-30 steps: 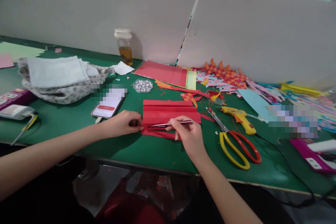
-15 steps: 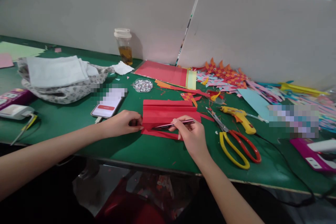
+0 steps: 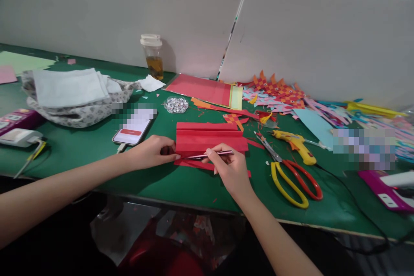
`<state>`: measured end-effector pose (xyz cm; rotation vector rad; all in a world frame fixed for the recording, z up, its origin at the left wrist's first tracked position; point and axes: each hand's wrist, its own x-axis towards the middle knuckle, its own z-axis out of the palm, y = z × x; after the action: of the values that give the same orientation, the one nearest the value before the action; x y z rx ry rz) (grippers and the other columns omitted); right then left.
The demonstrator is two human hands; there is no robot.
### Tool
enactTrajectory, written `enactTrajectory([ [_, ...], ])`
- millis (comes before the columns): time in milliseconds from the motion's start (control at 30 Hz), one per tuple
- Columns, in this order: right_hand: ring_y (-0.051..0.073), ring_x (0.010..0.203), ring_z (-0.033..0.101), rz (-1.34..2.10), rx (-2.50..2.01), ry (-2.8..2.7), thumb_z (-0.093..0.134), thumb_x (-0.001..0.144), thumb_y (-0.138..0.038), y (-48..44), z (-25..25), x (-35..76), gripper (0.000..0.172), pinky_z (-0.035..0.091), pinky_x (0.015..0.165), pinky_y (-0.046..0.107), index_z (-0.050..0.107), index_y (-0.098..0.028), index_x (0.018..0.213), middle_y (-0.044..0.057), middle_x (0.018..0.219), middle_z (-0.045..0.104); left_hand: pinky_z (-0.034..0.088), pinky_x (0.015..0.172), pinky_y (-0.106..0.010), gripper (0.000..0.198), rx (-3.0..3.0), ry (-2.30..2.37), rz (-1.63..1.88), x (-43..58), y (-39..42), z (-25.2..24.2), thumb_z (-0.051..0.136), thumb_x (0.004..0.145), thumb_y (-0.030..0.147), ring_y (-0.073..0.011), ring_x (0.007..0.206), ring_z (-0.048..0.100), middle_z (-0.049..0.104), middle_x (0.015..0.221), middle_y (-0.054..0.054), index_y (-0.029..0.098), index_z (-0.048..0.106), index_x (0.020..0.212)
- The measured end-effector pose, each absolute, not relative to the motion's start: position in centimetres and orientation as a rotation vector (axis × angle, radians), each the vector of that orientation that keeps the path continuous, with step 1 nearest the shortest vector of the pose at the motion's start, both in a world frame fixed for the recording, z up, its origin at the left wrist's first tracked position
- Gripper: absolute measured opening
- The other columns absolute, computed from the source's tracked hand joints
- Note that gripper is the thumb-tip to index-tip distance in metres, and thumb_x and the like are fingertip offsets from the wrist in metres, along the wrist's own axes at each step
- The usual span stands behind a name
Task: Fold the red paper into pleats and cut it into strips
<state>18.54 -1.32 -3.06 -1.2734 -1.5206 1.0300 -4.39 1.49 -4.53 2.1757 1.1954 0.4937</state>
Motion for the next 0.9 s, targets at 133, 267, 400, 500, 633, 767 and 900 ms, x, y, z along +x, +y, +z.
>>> enactTrajectory([
  [133, 0.008, 0.04, 0.043, 1.015, -1.265, -1.552, 0.059, 0.078, -0.032, -1.45, -3.0, 18.57, 0.022, 0.037, 0.044, 0.023, 0.057, -0.017, 0.062, 0.002, 0.059, 0.066, 0.036, 0.051, -0.019, 0.015, 2.149, 1.247, 0.521, -4.21, 1.69, -4.97, 0.056, 0.076, 0.028, -0.0093, 0.056, 0.053, 0.059, 0.063, 0.001, 0.016, 0.056, 0.068],
  [267, 0.008, 0.041, 0.045, 0.999, -1.268, -1.575, 0.059, 0.078, -0.03, -1.49, -3.1, 18.72, 0.022, 0.036, 0.045, 0.024, 0.058, -0.017, 0.061, 0.002, 0.059, 0.066, 0.038, 0.052, -0.019, 0.011, 2.105, 1.233, 0.537, -4.18, 1.78, -5.19, 0.057, 0.076, 0.026, -0.0088, 0.055, 0.053, 0.059, 0.062, 0.002, 0.016, 0.055, 0.07],
  [400, 0.008, 0.042, 0.044, 1.004, -1.256, -1.592, 0.058, 0.079, -0.03, -1.49, -3.17, 18.78, 0.022, 0.037, 0.046, 0.024, 0.058, -0.017, 0.061, 0.002, 0.058, 0.066, 0.038, 0.053, -0.02, 0.013, 2.103, 1.238, 0.533, -4.22, 1.73, -5.23, 0.056, 0.076, 0.027, -0.0088, 0.055, 0.052, 0.059, 0.063, 0.001, 0.016, 0.055, 0.07],
  [500, 0.009, 0.043, 0.044, 1.011, -1.251, -1.594, 0.058, 0.079, -0.031, -1.46, -3.27, 18.8, 0.022, 0.038, 0.048, 0.025, 0.057, -0.017, 0.062, 0.002, 0.058, 0.065, 0.038, 0.053, -0.02, 0.014, 2.093, 1.255, 0.531, -4.24, 1.74, -5.29, 0.056, 0.076, 0.029, -0.0089, 0.055, 0.051, 0.059, 0.063, 0.001, 0.016, 0.055, 0.07],
  [633, 0.009, 0.043, 0.044, 0.999, -1.251, -1.611, 0.058, 0.079, -0.032, -1.48, -3.34, 18.88, 0.022, 0.038, 0.049, 0.026, 0.057, -0.017, 0.063, 0.002, 0.058, 0.065, 0.038, 0.052, -0.02, 0.015, 2.064, 1.25, 0.535, -4.27, 1.82, -5.35, 0.056, 0.076, 0.03, -0.009, 0.055, 0.052, 0.059, 0.063, 0.001, 0.016, 0.055, 0.07],
  [767, 0.01, 0.045, 0.047, 0.956, -1.249, -1.639, 0.057, 0.08, -0.033, -1.81, -3.19, 18.95, 0.022, 0.038, 0.049, 0.025, 0.058, -0.018, 0.064, 0.001, 0.059, 0.064, 0.039, 0.052, -0.02, 0.016, 2.028, 1.24, 0.532, -4.35, 1.91, -5.4, 0.057, 0.075, 0.031, -0.0096, 0.056, 0.053, 0.06, 0.064, 0.001, 0.016, 0.055, 0.07],
  [900, 0.012, 0.048, 0.05, 0.886, -1.221, -1.705, 0.056, 0.082, -0.033, -2.17, -2.86, 18.82, 0.022, 0.038, 0.049, 0.025, 0.061, -0.019, 0.067, 0.0, 0.054, 0.06, 0.039, 0.052, -0.02, 0.015, 2.001, 1.237, 0.533, -4.41, 1.97, -5.48, 0.057, 0.075, 0.031, -0.0099, 0.056, 0.054, 0.061, 0.065, 0.0, 0.017, 0.055, 0.07],
])
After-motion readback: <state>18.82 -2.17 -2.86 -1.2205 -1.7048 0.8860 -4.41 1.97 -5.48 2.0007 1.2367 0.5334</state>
